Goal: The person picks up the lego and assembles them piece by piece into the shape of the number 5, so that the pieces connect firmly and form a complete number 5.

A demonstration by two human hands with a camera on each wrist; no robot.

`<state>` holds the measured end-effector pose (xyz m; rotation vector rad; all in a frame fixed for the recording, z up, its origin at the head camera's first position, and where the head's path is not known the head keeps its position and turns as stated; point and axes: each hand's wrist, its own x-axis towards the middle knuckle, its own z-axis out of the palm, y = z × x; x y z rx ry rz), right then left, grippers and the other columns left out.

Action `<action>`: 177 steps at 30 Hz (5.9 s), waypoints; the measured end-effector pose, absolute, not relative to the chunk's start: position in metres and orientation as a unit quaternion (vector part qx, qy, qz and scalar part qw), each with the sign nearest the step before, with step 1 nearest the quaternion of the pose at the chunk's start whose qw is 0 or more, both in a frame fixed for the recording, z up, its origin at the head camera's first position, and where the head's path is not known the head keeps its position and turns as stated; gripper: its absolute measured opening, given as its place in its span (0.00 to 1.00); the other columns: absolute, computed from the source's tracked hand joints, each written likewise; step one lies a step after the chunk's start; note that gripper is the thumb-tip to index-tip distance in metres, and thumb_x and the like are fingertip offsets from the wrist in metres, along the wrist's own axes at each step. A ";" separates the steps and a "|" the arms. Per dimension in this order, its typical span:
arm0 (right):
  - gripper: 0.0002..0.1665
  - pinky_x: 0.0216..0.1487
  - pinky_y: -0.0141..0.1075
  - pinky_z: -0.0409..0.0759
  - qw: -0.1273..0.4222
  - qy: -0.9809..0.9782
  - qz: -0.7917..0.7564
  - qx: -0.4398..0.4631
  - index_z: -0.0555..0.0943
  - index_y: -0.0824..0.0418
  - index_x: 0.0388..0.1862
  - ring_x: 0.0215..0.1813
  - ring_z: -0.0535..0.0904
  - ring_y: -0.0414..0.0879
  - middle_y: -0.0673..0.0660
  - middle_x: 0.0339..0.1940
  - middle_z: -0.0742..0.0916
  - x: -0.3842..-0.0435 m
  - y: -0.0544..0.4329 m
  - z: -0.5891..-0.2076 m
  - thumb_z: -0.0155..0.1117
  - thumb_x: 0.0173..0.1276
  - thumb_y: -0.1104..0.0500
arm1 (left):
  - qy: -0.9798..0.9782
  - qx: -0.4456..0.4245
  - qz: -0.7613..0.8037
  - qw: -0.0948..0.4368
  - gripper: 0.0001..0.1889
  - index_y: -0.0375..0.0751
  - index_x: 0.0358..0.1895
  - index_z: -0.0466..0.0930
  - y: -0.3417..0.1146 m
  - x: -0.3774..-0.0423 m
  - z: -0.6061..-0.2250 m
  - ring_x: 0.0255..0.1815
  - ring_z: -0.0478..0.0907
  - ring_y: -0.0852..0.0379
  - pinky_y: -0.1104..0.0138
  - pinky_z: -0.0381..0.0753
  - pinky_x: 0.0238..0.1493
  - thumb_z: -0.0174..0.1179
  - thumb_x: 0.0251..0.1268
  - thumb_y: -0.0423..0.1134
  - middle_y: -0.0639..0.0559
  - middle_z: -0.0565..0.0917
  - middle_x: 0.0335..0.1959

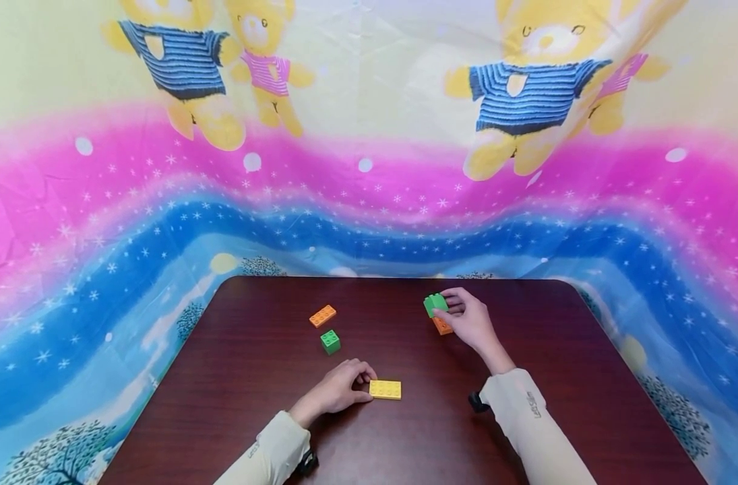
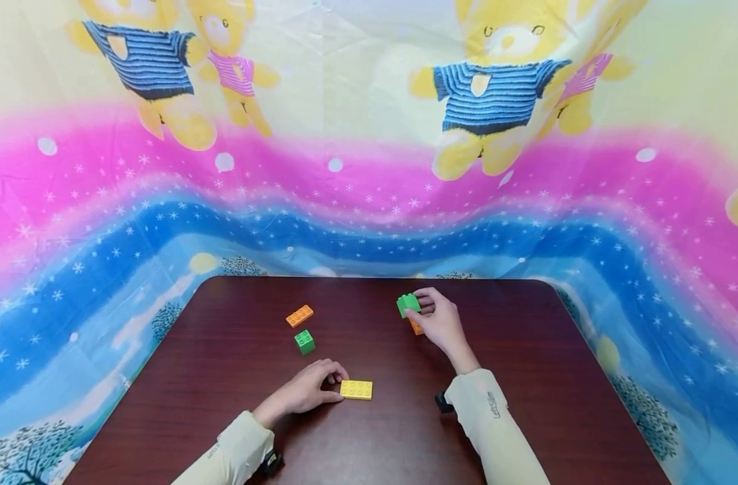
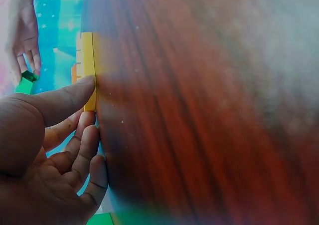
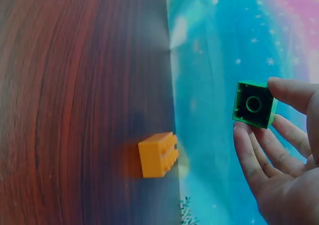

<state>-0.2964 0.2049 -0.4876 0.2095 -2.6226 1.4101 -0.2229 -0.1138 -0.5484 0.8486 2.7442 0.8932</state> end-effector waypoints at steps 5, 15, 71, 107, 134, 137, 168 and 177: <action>0.28 0.53 0.50 0.86 0.075 -0.868 0.486 0.075 0.79 0.57 0.62 0.52 0.84 0.56 0.62 0.54 0.86 -0.290 0.198 -0.481 0.77 0.67 0.53 | 0.910 0.280 0.297 0.068 0.13 0.48 0.45 0.83 -0.114 -0.222 -0.547 0.43 0.76 0.60 0.69 0.76 0.47 0.76 0.60 0.39 0.58 0.81 0.38; 0.29 0.52 0.44 0.86 0.055 -0.853 0.512 0.089 0.78 0.57 0.63 0.53 0.85 0.56 0.63 0.55 0.86 -0.281 0.189 -0.478 0.78 0.65 0.55 | 0.912 0.280 0.291 0.065 0.14 0.48 0.45 0.83 -0.113 -0.223 -0.547 0.42 0.76 0.61 0.69 0.76 0.46 0.77 0.59 0.40 0.58 0.81 0.37; 0.24 0.54 0.45 0.87 -0.044 -0.853 0.498 0.151 0.83 0.51 0.58 0.50 0.87 0.48 0.54 0.51 0.88 -0.237 0.155 -0.488 0.79 0.63 0.60 | 0.911 0.280 0.296 0.063 0.13 0.46 0.44 0.83 -0.112 -0.223 -0.545 0.42 0.77 0.58 0.68 0.77 0.46 0.77 0.59 0.39 0.56 0.81 0.38; 0.20 0.49 0.42 0.88 -0.075 -0.873 0.436 0.203 0.83 0.55 0.48 0.45 0.86 0.46 0.53 0.43 0.87 -0.211 0.134 -0.514 0.80 0.59 0.67 | 0.908 0.279 0.305 0.071 0.14 0.47 0.45 0.84 -0.111 -0.224 -0.545 0.42 0.77 0.58 0.67 0.77 0.47 0.77 0.59 0.38 0.56 0.81 0.39; 0.20 0.47 0.46 0.87 -0.075 -0.880 0.424 0.198 0.84 0.56 0.46 0.44 0.86 0.47 0.53 0.42 0.88 -0.212 0.127 -0.529 0.81 0.57 0.66 | 0.906 0.281 0.309 0.068 0.13 0.46 0.45 0.84 -0.111 -0.223 -0.545 0.43 0.77 0.56 0.67 0.78 0.47 0.77 0.59 0.39 0.53 0.81 0.39; 0.20 0.47 0.46 0.87 -0.074 -0.880 0.424 0.199 0.84 0.57 0.46 0.43 0.86 0.47 0.53 0.42 0.88 -0.211 0.127 -0.529 0.82 0.57 0.67 | 0.906 0.282 0.308 0.066 0.13 0.46 0.45 0.84 -0.112 -0.224 -0.545 0.43 0.77 0.56 0.67 0.77 0.47 0.77 0.59 0.39 0.53 0.81 0.39; 0.19 0.47 0.41 0.88 -0.080 -0.884 0.421 0.184 0.86 0.52 0.44 0.44 0.87 0.45 0.52 0.42 0.87 -0.214 0.132 -0.537 0.83 0.56 0.65 | 0.906 0.279 0.311 0.073 0.13 0.47 0.44 0.84 -0.111 -0.223 -0.544 0.43 0.78 0.56 0.67 0.77 0.47 0.77 0.59 0.39 0.54 0.81 0.39; 0.19 0.47 0.41 0.88 -0.080 -0.885 0.419 0.187 0.86 0.52 0.44 0.44 0.87 0.45 0.51 0.41 0.87 -0.215 0.133 -0.537 0.83 0.56 0.64 | 0.906 0.274 0.314 0.077 0.13 0.47 0.44 0.85 -0.110 -0.224 -0.544 0.42 0.78 0.57 0.66 0.78 0.47 0.77 0.58 0.39 0.55 0.82 0.39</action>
